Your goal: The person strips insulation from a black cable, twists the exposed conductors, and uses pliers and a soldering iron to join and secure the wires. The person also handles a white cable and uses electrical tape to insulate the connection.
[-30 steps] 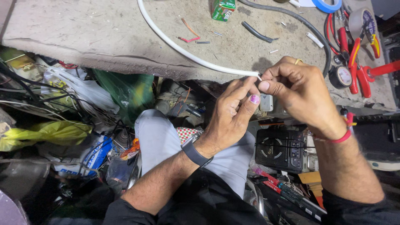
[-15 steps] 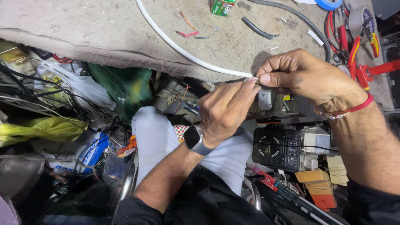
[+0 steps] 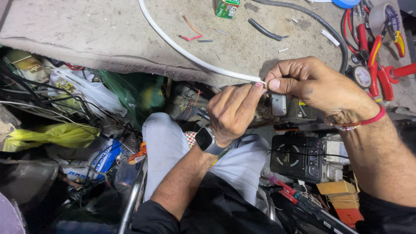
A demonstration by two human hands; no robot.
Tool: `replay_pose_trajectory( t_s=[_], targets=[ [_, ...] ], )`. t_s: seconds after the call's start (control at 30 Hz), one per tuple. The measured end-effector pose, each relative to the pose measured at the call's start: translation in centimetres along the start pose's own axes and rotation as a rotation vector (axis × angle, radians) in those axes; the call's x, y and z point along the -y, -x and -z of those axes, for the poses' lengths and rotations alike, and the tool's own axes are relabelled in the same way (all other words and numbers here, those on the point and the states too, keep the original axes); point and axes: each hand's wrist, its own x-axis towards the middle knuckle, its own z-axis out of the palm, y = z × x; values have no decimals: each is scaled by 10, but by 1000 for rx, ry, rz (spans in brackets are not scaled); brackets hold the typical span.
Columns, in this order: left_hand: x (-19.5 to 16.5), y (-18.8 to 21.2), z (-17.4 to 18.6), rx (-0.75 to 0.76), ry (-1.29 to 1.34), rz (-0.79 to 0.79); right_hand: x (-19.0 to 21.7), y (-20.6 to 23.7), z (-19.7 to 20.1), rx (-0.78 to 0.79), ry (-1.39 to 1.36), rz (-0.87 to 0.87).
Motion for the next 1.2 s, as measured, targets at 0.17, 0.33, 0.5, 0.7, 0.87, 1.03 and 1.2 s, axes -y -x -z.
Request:
replay_pose_trajectory(
  t_s=[0.17,0.33,0.5,0.7,0.87,1.03,1.2],
  targets=[
    [12,1,2,88,-48,-116,-4,1,-3,-28,101,57],
    [14,-8,-1,101,-22,-118,-6,4,-14,-74,143,131],
    [-13,-6,-8,15,186,308,-7,10,-29,-252,419,409],
    [-27,5,1,236,565,947,-16,20,-50,-451,471,469],
    [-22,5,20,210,319,737,-26,25,-50,-425,401,545],
    [-20,5,30,169,173,479,-28,32,-44,-466,272,516],
    [-8,-9,41,165,80,245,-27,37,-49,-533,385,487]
  ],
)
